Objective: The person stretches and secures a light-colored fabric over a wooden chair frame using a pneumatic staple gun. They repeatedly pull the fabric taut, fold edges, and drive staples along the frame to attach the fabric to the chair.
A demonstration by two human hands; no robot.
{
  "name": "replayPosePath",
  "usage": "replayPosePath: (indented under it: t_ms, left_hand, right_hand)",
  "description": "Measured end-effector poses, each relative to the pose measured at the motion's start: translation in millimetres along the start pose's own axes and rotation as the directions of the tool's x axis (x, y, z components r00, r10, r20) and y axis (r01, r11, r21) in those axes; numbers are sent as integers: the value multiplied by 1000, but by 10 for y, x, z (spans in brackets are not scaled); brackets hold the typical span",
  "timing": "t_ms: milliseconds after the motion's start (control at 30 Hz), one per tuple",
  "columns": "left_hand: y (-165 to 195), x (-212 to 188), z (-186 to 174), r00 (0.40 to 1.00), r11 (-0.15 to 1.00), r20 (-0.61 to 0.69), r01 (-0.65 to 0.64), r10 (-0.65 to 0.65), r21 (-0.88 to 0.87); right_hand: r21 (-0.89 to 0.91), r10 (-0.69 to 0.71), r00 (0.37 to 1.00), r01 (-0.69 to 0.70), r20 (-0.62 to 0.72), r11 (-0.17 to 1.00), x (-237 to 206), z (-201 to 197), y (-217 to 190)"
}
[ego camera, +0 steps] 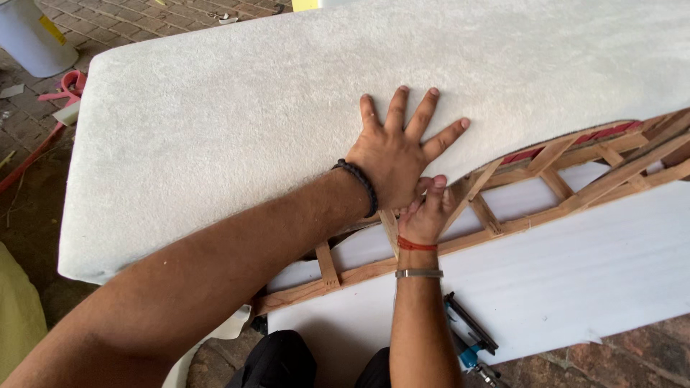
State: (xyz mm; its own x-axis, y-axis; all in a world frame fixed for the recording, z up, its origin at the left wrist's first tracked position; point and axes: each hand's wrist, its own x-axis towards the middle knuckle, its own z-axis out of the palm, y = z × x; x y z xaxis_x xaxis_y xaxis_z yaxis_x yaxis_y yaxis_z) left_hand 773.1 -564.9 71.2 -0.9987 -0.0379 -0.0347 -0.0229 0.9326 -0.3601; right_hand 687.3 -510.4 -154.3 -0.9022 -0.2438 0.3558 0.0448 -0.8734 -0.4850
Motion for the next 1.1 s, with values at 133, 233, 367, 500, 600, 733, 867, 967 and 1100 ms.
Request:
replayPosePath:
  t_ms: [133,233,367,500,600,733,867,967,1100]
  left_hand:
    - [54,24,19,998,1000,-65,24,-23,14]
    - [85,30,28,999,998,-39,34,-32,52]
    - [118,49,65,998,993,26,46,-49,110]
    - [101,86,167,990,985,-134,71,-50,158]
    - [90,112,232,990,983,-126,89,-69,158]
    - [84,104,238,987,975,-133,112,-87,193]
    - [71,90,196,991,978,-87,115,-101,176]
    - [54,100,204,990,978,-96,115,-99,171]
    - [42,112,274,985,970,-136,132,-105,206]
  right_hand:
    - [146,143,965,-112,-221,983,168,-76,123]
    - [17,176,982,-175,-70,984,176,-216,122]
    - [-614,344,937,-303,-54,729,-103,-759,24]
    - [-901,298,850,-403,-434,-162,-1030,-1620,-285]
    - [-613,323,575,-429,-752,-664,-1678,-2062,-560]
    - [-554,305,609,-274,-732,-786,-1926,-2152,-629]
    - [-548,238,710,-243,-662,-801,-1784,-2094,-564]
    - [-520,231,585,-392,-777,-759,-1651,-2195,-519]
    - [-721,449,573,-444,-685,-533,-1460,-2306,-550]
